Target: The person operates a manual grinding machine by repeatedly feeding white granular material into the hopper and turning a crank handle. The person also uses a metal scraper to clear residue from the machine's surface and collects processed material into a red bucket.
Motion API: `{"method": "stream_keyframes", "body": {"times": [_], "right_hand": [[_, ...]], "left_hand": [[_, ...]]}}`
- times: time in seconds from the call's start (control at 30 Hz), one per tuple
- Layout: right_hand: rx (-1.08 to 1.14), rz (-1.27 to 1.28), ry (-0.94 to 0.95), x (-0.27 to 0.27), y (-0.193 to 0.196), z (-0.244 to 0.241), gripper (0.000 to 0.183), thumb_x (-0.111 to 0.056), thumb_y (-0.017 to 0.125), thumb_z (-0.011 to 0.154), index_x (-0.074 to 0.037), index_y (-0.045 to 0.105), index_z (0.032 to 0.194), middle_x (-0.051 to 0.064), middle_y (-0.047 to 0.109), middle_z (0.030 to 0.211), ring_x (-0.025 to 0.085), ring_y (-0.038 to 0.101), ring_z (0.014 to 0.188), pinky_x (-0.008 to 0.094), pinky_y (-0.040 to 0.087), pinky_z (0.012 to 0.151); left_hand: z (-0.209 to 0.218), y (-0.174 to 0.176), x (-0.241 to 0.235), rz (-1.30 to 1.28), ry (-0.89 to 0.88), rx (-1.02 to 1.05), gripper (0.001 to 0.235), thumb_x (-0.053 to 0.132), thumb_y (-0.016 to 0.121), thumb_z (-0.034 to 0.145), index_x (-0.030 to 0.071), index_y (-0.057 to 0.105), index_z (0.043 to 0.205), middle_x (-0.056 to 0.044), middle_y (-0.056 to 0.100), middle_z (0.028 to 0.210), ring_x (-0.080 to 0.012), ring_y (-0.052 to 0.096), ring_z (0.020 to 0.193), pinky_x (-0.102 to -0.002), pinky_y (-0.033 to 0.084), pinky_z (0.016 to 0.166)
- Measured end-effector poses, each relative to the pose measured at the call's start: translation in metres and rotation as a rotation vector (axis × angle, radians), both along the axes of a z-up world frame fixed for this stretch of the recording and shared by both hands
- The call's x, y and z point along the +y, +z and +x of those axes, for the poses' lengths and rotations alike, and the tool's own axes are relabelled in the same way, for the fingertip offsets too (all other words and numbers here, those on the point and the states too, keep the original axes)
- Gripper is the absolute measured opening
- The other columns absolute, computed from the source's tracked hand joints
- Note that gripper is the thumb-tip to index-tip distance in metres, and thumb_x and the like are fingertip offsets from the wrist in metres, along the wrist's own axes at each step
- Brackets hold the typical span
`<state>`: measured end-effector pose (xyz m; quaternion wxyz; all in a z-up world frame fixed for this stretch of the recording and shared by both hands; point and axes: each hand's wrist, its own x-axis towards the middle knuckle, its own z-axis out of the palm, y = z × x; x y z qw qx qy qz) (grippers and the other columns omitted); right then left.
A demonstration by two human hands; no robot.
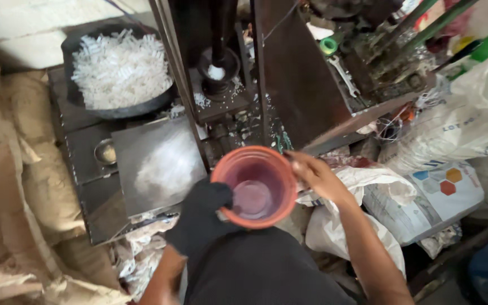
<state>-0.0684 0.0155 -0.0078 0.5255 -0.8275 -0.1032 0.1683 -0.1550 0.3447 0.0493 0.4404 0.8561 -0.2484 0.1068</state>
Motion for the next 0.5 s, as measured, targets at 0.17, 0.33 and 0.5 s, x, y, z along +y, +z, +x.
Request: {"method": "stream_keyframes", "body": {"times": [0.17, 0.33, 0.5], "right_hand": [[0.224, 0.163, -0.161, -0.082, -0.074, -0.026, 0.045, -0.023, 0.058, 0.099, -0.007, 0.063, 0.141, 0.004, 0.066, 0.095, 0.014, 0.055, 0.075, 0.027, 0.046, 0.062], [-0.145, 0.2, -0.321, -0.144, -0.188, -0.005, 0.034, -0.013, 0.052, 0.106, 0.004, 0.066, 0.132, 0.006, 0.067, 0.116, 0.014, 0.063, 0.102, 0.027, 0.053, 0.089], [0.143, 0.563, -0.508, -0.126, -0.299, 0.033, 0.034, -0.017, 0.055, 0.105, -0.005, 0.058, 0.137, 0.006, 0.07, 0.118, 0.015, 0.068, 0.095, 0.031, 0.059, 0.079]], "left_hand": [[0.016, -0.014, -0.071, 0.055, -0.111, -0.001, 0.046, 0.025, 0.087, 0.065, 0.01, 0.073, 0.107, -0.016, 0.067, 0.13, -0.0369, 0.064, 0.112, -0.048, 0.051, 0.091], [0.011, -0.059, -0.091, -0.076, 0.133, 0.179, 0.038, 0.022, 0.079, 0.082, 0.009, 0.071, 0.117, -0.014, 0.068, 0.129, -0.0337, 0.067, 0.117, -0.044, 0.055, 0.098], [-0.03, -0.137, -0.018, 0.182, 0.323, 0.481, 0.032, 0.033, 0.079, 0.084, 0.012, 0.073, 0.107, -0.011, 0.075, 0.103, -0.0315, 0.073, 0.097, -0.043, 0.057, 0.087]]}}
